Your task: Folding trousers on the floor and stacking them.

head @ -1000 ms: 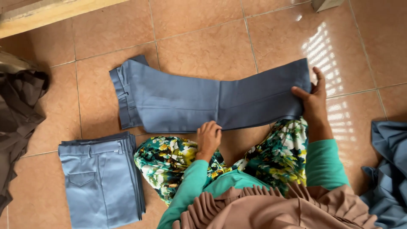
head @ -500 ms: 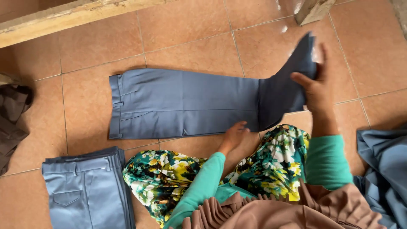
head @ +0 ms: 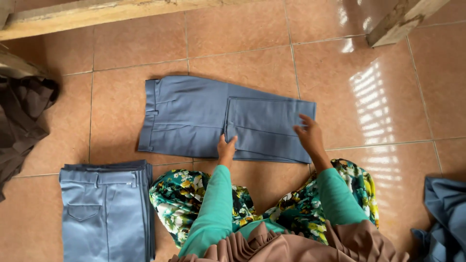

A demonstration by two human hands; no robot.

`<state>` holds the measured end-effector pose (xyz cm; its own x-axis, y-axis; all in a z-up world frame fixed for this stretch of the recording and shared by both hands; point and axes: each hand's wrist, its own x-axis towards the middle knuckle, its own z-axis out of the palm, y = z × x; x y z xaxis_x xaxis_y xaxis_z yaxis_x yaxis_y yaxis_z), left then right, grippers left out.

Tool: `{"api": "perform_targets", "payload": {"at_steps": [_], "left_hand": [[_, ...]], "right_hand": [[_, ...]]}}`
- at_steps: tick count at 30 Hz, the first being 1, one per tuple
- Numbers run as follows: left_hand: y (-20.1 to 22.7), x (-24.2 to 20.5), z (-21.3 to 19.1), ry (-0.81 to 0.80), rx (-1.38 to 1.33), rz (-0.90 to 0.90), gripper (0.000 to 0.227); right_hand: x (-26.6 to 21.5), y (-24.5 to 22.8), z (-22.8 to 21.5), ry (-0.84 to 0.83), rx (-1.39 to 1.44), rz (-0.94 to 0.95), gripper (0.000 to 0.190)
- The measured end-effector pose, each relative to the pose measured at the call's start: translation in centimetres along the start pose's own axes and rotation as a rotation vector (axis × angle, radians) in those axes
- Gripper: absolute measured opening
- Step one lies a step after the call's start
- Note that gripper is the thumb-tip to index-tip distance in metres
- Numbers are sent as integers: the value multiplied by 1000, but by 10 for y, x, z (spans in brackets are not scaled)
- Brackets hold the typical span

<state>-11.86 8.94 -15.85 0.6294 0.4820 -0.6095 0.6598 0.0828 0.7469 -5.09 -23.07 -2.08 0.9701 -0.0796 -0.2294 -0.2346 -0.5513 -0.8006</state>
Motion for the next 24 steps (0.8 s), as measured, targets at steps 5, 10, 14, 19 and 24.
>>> {"api": "perform_targets", "payload": {"at_steps": [5, 10, 14, 19, 24], "left_hand": [[13, -23, -10, 177, 293, 208, 61], [45, -74, -45, 152, 422, 349, 65], [21, -63, -32, 55, 775, 283, 57], [-5, -100, 21, -96, 810, 423, 58], [-41, -150, 95, -650, 492, 565, 63]], "right_hand": [[-11, 76, -4, 36, -241, 99, 66], [-42, 43, 5, -64, 26, 270, 85], [-44, 20, -16, -24, 736, 445, 37], [-62, -55, -75, -6, 963, 247, 30], [-94, -148, -98, 97, 777, -13, 45]]}}
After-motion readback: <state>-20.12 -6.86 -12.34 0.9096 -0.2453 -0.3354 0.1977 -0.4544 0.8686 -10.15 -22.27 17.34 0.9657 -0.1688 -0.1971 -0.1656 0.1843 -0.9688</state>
